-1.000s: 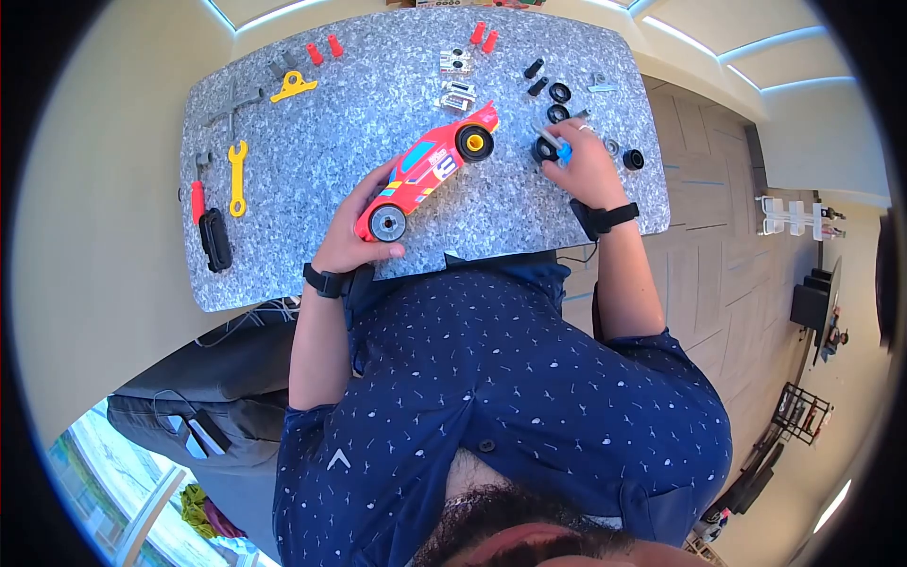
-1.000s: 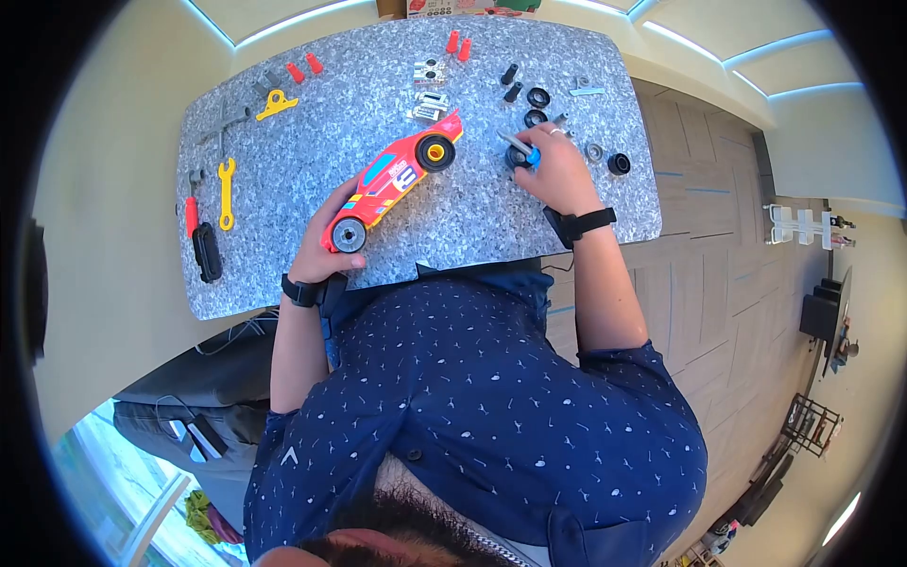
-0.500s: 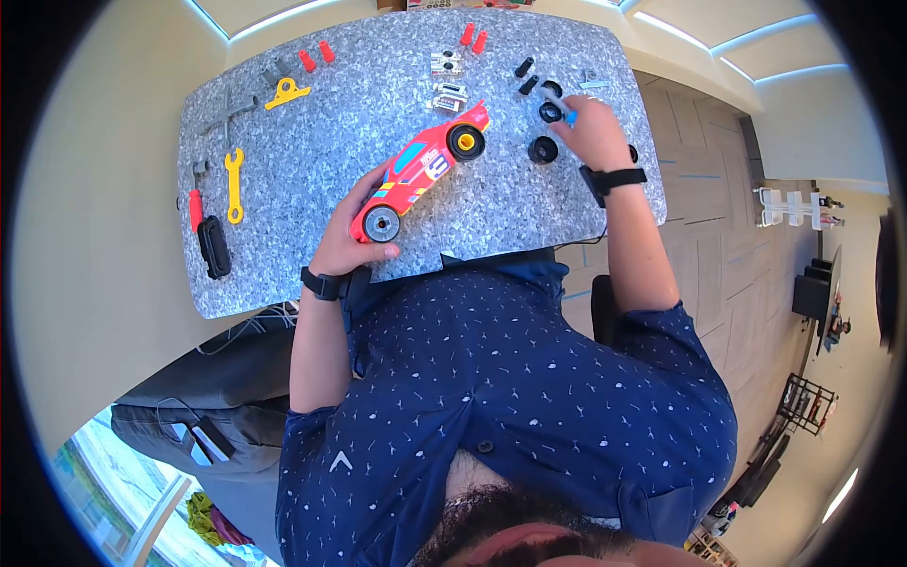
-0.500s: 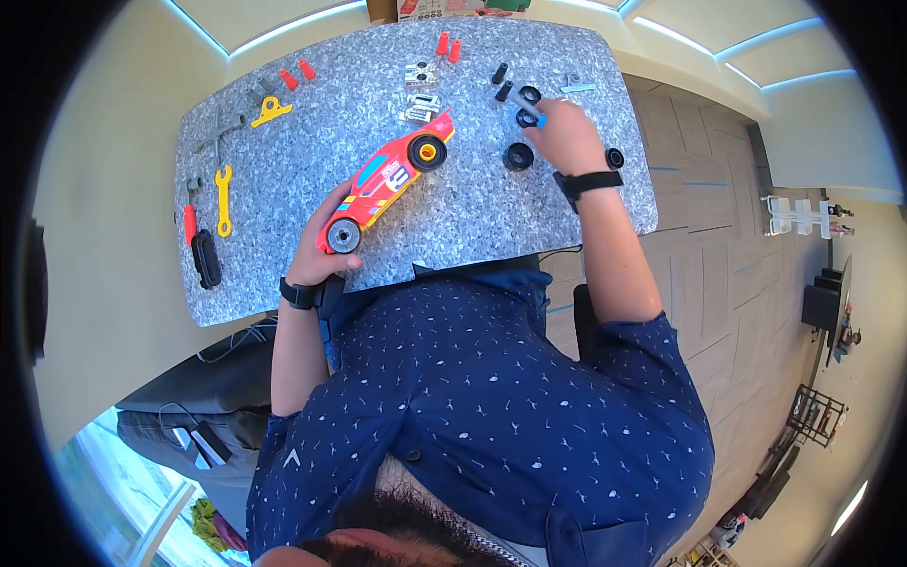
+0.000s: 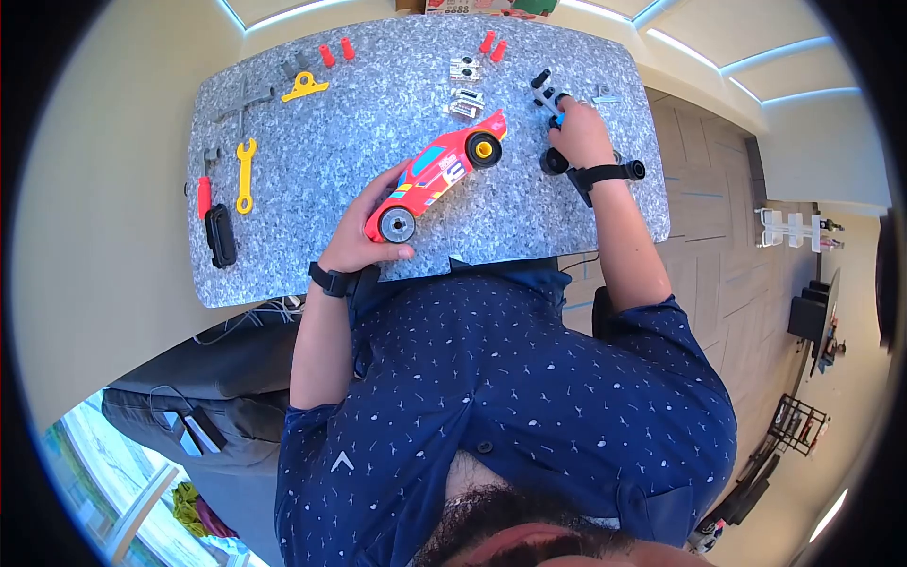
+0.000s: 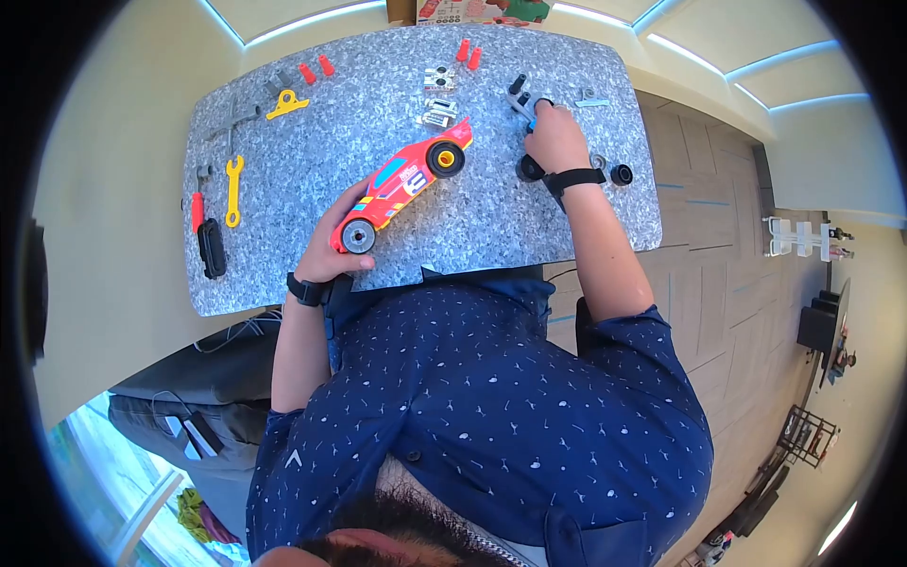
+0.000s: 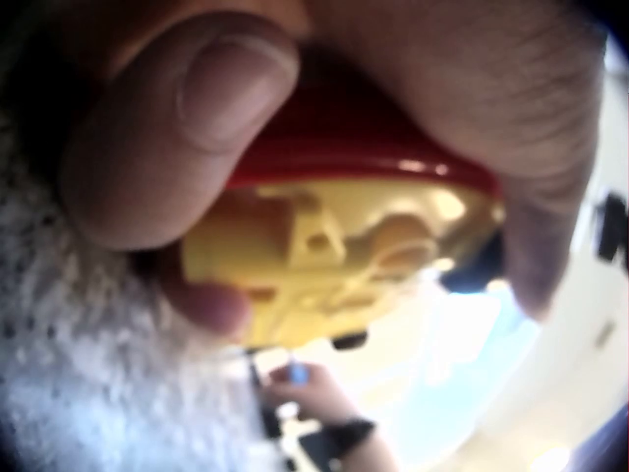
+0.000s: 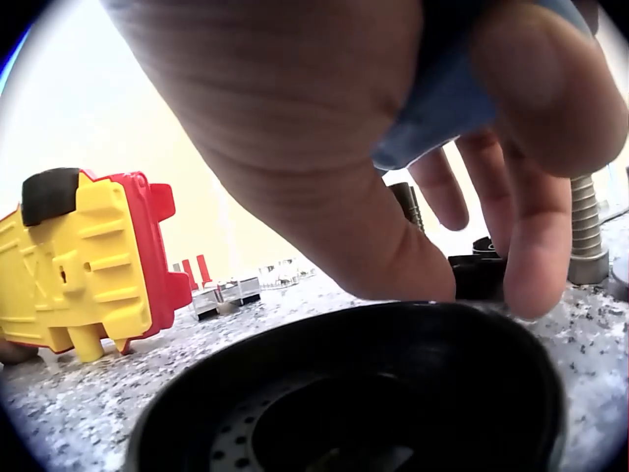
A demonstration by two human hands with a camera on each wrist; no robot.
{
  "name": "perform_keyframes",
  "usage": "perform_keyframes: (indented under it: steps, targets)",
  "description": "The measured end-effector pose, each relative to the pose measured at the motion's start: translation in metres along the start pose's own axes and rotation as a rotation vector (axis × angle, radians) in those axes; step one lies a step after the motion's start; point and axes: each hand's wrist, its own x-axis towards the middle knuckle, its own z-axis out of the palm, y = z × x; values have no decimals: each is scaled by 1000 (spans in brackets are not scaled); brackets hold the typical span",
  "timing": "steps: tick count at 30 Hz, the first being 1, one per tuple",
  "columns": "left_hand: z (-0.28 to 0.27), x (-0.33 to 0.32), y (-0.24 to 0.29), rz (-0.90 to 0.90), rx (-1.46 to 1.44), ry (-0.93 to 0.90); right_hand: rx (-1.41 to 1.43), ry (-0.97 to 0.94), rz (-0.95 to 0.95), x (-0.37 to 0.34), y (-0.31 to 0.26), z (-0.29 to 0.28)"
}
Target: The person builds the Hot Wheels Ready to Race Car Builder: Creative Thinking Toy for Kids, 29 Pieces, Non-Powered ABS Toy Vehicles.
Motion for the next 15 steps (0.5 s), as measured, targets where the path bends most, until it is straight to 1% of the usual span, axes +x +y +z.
perform_keyframes:
  steps: [3, 6, 9, 12, 15]
  targets:
    - [0, 0, 0, 0, 12, -4, 98, 129, -35, -9, -8, -3]
    - [1, -1, 3, -22, 11, -3, 93, 127, -66, -8, -4, 0]
    - [2, 0, 2, -13, -13, 2, 461, 116, -215, -16, -9, -17]
    - [1, -1, 0, -4, -3, 7, 1013, -46, -137, -36, -42, -52]
    - [0, 1, 1, -14, -2, -5, 1066, -114, -264, -50, -58, -65]
